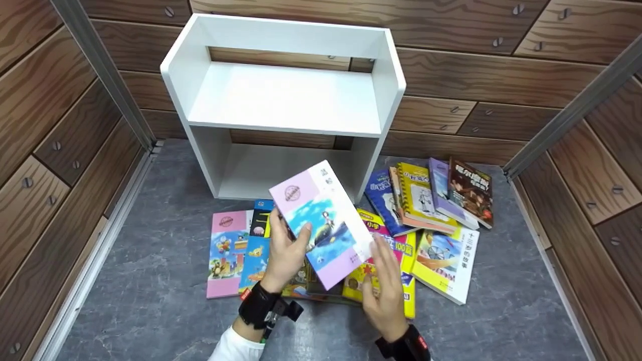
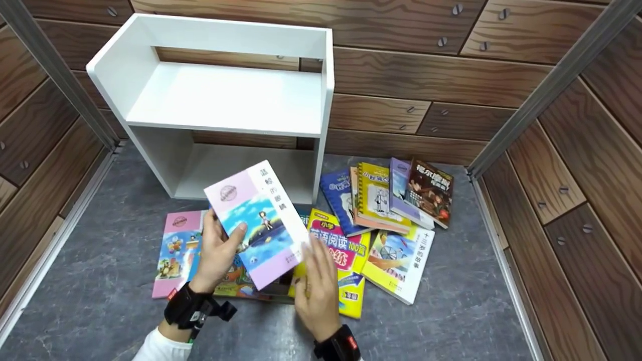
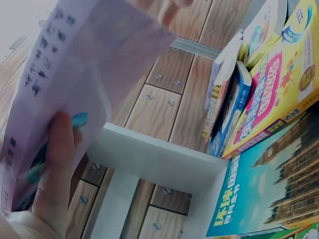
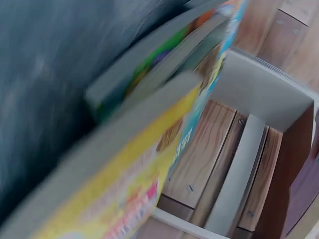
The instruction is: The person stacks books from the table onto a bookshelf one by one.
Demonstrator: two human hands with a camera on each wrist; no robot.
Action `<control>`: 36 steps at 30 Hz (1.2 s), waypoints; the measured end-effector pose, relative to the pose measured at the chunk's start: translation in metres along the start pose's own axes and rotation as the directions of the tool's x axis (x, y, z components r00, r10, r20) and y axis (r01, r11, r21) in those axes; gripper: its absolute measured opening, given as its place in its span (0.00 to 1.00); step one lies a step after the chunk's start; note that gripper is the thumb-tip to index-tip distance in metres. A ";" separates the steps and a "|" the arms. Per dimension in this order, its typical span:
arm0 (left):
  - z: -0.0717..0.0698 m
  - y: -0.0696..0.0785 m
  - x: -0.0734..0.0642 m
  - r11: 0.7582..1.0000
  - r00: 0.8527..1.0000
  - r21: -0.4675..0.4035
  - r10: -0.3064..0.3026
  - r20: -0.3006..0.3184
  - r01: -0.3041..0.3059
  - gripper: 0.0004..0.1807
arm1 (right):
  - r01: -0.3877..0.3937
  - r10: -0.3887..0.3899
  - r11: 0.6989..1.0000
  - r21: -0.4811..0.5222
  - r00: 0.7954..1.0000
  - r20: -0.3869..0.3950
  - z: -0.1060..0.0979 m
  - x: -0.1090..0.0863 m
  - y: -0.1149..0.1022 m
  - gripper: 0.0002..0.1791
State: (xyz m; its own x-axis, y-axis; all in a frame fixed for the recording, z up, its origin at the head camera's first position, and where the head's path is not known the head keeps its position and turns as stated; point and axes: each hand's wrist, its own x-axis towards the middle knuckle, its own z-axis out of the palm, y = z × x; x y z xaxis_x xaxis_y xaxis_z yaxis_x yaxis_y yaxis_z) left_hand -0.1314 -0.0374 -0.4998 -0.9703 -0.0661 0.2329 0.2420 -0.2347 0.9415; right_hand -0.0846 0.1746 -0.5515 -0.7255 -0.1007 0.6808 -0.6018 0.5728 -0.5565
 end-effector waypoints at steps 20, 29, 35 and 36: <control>0.028 -0.013 -0.009 0.985 0.994 -0.134 0.107 -0.032 -0.110 0.49 | -0.658 0.612 0.331 0.676 0.695 0.377 0.000 0.040 -0.007 0.38; 0.028 -0.012 -0.015 0.989 1.000 -0.150 0.019 0.014 -0.017 0.45 | -0.631 0.632 0.283 0.722 0.689 0.354 -0.010 0.047 0.003 0.37; 0.014 -0.007 -0.007 0.995 0.993 -0.090 0.028 -0.117 -0.039 0.30 | -0.597 0.605 0.334 0.729 0.729 0.319 -0.021 0.054 0.009 0.38; 0.012 -0.006 -0.005 0.997 0.991 -0.064 0.040 -0.126 -0.048 0.31 | -0.595 0.604 0.348 0.724 0.733 0.312 -0.023 0.056 0.010 0.38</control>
State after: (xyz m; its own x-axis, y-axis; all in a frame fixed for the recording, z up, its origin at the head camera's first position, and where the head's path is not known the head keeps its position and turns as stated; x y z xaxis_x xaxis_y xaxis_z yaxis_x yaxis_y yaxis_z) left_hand -0.1277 -0.0242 -0.5041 -0.9511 -0.1974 0.2374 0.2884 -0.2933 0.9115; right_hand -0.1232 0.1935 -0.5082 -0.9997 0.0186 0.0144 -0.0197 -0.3298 -0.9438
